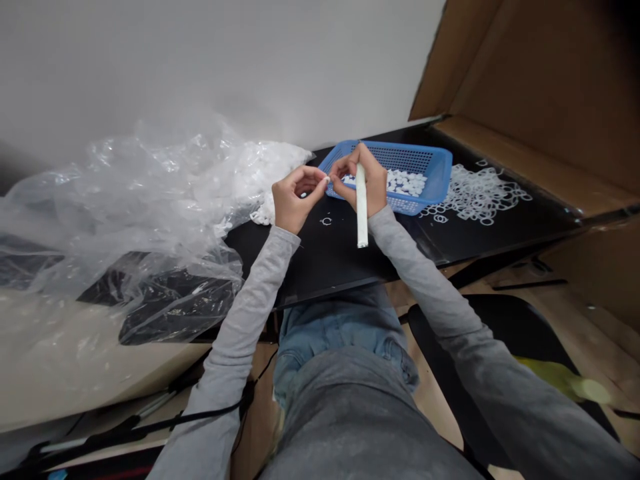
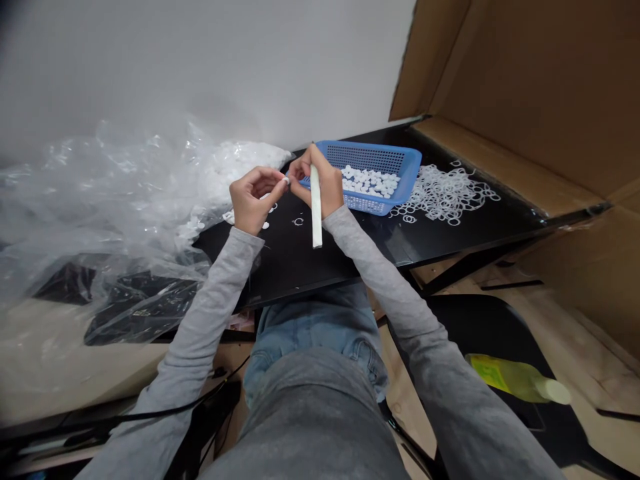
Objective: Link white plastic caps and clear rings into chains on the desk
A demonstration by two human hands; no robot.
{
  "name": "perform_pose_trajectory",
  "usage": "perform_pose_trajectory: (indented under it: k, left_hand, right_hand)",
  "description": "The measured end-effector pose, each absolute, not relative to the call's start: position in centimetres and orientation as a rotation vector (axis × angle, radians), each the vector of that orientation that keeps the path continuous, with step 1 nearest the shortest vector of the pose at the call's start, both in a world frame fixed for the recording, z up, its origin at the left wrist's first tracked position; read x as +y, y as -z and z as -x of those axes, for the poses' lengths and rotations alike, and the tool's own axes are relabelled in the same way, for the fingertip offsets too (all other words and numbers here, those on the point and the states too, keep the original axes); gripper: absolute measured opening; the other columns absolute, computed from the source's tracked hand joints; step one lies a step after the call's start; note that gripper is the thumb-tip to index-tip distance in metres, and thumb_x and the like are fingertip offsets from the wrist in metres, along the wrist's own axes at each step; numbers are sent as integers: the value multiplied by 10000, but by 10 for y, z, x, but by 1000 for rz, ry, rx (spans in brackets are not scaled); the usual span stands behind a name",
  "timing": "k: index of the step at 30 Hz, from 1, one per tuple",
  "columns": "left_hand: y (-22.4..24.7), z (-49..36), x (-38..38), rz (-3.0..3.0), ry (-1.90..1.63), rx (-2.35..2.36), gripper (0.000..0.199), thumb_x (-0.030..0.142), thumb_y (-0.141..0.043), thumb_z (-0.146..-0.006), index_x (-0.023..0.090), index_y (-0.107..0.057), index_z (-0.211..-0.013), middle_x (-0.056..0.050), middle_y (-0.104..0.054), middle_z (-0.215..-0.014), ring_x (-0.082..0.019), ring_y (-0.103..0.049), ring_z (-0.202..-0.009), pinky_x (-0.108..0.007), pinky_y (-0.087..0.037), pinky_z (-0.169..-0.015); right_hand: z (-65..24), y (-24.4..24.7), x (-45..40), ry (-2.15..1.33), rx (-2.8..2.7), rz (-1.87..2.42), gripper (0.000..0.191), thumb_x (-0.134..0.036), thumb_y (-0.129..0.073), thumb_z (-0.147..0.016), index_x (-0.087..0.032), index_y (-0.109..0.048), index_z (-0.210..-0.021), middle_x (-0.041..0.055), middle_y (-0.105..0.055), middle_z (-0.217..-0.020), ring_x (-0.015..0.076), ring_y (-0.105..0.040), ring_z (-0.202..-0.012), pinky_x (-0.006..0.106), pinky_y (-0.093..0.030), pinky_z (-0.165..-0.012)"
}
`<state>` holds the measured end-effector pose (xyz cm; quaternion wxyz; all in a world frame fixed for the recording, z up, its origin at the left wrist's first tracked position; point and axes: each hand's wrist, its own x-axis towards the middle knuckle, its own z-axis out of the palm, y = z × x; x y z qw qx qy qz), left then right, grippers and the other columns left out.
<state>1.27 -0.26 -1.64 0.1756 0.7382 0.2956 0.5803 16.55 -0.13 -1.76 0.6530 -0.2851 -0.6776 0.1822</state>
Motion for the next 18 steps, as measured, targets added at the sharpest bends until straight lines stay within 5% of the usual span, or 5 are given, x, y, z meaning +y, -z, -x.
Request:
perform_pose_trajectory:
  k: [6,18]
  left_hand:
    - [14,-15,-5,-2084,-1644,804,180,331,-677,-830,167,-656,-900,-21,-711,-821,-132,-716,-762,-240,-599,-716]
    - [15,-16,-5,-2091,-1694,735,142,296,-669,-842,169,-656,-907,-23,-701,-836,-123,-710,-757,-240,-602,-719]
  right_hand:
    - [-165,17,3,-547,-1472,502,469,-372,-760,-750,-255,-307,-735,-38,-603,-737,143,-623,-702,359,-588,-758]
    - [-161,23,7,-567,-1463,543,390,-484,-681,-834,-243,-376,-803,-22,-609,-799,141,-656,-766,354,-612,-727]
